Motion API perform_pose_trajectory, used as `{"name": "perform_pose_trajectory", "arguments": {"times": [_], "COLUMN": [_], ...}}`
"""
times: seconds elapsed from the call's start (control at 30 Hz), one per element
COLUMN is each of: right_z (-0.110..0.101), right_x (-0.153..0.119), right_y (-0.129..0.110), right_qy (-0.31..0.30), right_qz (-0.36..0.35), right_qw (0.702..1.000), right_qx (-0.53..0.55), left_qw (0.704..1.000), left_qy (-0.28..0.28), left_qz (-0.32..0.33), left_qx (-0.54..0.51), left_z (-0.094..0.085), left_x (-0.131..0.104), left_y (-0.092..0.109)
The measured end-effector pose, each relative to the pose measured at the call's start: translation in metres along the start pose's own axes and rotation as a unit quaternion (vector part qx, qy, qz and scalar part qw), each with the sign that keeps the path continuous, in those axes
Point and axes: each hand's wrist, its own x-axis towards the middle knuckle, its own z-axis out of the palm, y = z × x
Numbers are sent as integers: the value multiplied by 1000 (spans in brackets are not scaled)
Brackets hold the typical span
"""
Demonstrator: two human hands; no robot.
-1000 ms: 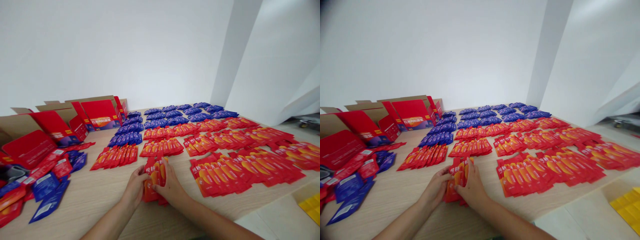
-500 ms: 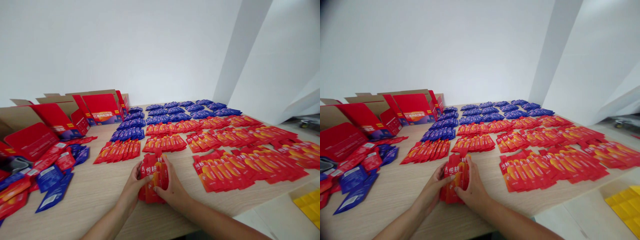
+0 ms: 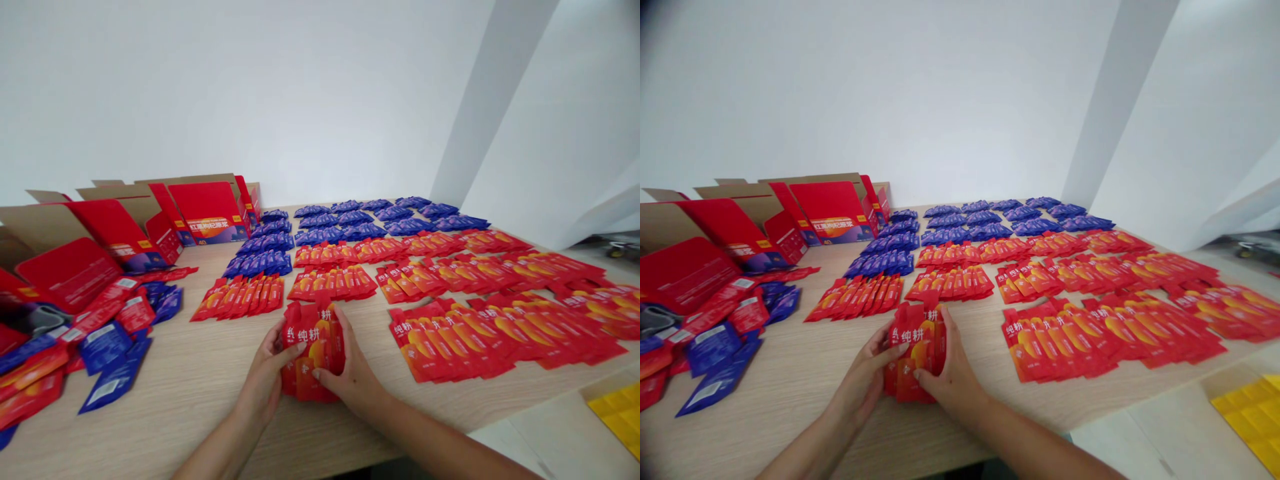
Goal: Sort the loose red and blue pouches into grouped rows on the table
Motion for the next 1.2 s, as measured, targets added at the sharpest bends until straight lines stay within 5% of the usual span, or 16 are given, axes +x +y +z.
{"name": "perform_pose_trajectory", "arguments": {"times": [0.27,0.47,0.73,0.97,1.2], "right_z": [-3,-6,-16,-10,-7], "right_x": [10,19,31,39,40], "right_y": [5,-11,-24,16,15], "right_qy": [-8,-98,5,-56,-44], "right_qz": [69,124,-39,-60,-16], "right_qw": [991,950,996,988,976], "right_qx": [113,269,86,134,211], "left_qw": [998,998,972,980,988], "left_qy": [-43,-44,-91,-132,-102], "left_qz": [-42,-40,154,103,83], "left_qx": [-20,6,151,108,81], "left_z": [1,8,10,4,22], "left_x": [-5,-6,3,37,29], "left_y": [-6,-8,15,-8,-26]}}
